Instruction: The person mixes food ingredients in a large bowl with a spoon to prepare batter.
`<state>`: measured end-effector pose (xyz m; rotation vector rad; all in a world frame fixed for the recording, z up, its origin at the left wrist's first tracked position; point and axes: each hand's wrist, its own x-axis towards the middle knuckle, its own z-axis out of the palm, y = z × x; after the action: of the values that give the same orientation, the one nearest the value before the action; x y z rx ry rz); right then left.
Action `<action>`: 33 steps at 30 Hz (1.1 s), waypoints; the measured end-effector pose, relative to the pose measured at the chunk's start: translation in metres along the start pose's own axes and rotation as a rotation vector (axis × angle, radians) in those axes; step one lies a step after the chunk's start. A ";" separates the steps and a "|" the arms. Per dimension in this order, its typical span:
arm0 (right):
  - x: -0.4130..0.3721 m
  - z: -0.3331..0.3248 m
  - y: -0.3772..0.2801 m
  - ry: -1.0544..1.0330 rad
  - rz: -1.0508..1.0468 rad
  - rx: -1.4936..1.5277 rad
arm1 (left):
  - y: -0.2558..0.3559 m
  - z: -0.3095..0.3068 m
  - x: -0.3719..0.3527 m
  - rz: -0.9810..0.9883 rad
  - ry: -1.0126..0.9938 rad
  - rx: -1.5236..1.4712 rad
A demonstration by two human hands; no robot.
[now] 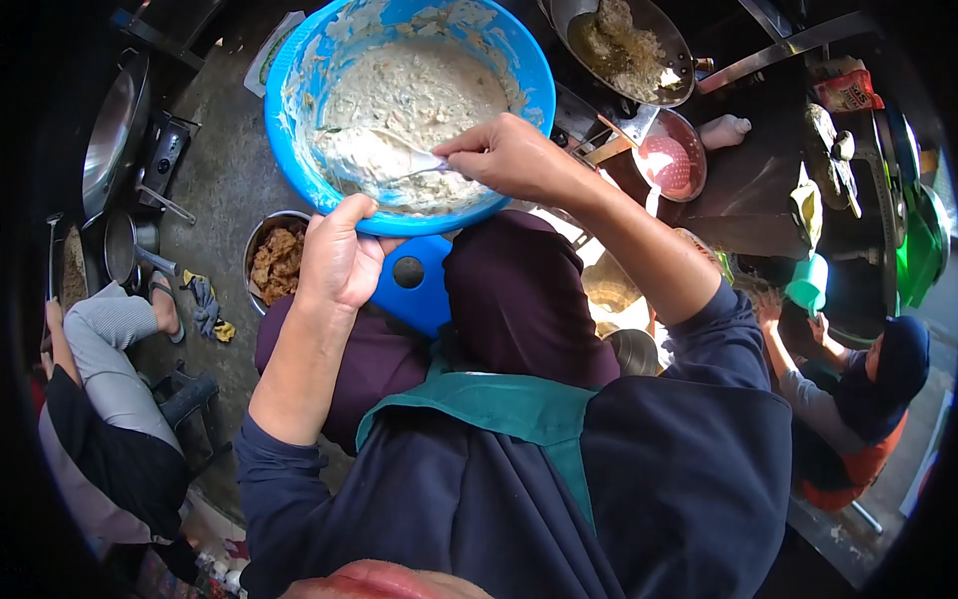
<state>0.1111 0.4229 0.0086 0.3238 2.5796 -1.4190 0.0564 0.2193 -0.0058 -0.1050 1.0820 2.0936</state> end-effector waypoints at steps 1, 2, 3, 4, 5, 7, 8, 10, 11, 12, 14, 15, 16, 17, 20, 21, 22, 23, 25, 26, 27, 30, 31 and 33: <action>0.000 -0.004 0.002 0.029 -0.003 0.010 | 0.000 0.000 0.001 -0.026 0.020 -0.007; -0.001 -0.008 0.004 0.061 -0.004 0.019 | 0.000 -0.001 0.002 -0.052 0.038 -0.014; -0.006 -0.014 -0.001 0.077 -0.007 -0.021 | 0.000 -0.002 0.003 -0.057 0.035 -0.025; -0.010 -0.019 -0.003 0.100 -0.031 -0.080 | 0.000 -0.002 0.004 -0.060 0.033 -0.037; -0.014 -0.023 -0.003 0.124 -0.056 -0.139 | 0.001 -0.003 0.005 -0.062 0.029 -0.048; -0.023 -0.028 0.001 0.160 -0.112 -0.272 | 0.003 -0.001 0.004 -0.046 0.034 -0.030; -0.026 -0.031 0.002 0.147 -0.124 -0.329 | 0.004 0.000 0.005 -0.038 0.035 -0.023; -0.033 -0.036 0.004 0.120 -0.147 -0.439 | 0.002 -0.001 0.009 -0.039 0.040 -0.048; -0.036 -0.035 0.005 0.114 -0.156 -0.420 | 0.002 -0.003 0.011 -0.044 0.045 -0.061; -0.036 -0.034 0.009 0.089 -0.137 -0.331 | 0.001 -0.003 0.012 -0.048 0.051 -0.073; -0.035 -0.029 0.017 0.044 -0.100 -0.153 | 0.001 0.004 0.009 -0.006 0.076 -0.073; -0.034 -0.029 0.019 0.014 -0.027 -0.058 | 0.001 0.003 0.010 -0.002 0.060 -0.070; -0.033 -0.030 0.020 0.027 -0.019 -0.028 | 0.001 0.003 0.012 0.003 0.039 -0.067; -0.032 -0.032 0.022 0.046 -0.010 0.004 | 0.001 0.000 0.014 -0.016 0.043 -0.055; -0.027 -0.040 0.031 0.097 -0.001 0.012 | 0.002 -0.002 0.016 -0.056 0.013 -0.096; -0.025 -0.045 0.030 0.111 0.002 0.005 | 0.002 -0.001 0.017 -0.056 0.022 -0.088; -0.025 -0.049 0.027 0.119 0.005 -0.003 | 0.002 -0.002 0.018 -0.061 0.017 -0.095; -0.028 -0.056 0.021 0.141 0.014 0.009 | 0.002 -0.003 0.019 -0.064 0.014 -0.105; -0.025 -0.069 0.022 0.183 0.007 0.081 | 0.003 -0.004 0.023 -0.071 0.010 -0.128; -0.024 -0.076 0.018 0.200 0.022 0.125 | 0.003 -0.003 0.024 -0.077 0.017 -0.137; -0.019 -0.084 0.027 0.228 0.083 0.173 | 0.003 -0.001 0.026 -0.080 0.026 -0.147; -0.020 -0.114 0.031 0.344 0.020 0.222 | 0.004 0.001 0.030 -0.094 0.027 -0.154; -0.016 -0.129 0.042 0.375 0.007 0.218 | 0.003 0.002 0.032 -0.099 0.022 -0.154; -0.021 -0.150 0.036 0.433 0.043 0.218 | 0.004 0.006 0.032 -0.098 0.014 -0.136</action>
<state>0.1337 0.5665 0.0637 0.7928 2.7121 -1.7864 0.0329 0.2411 -0.0121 -0.2347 0.9233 2.0796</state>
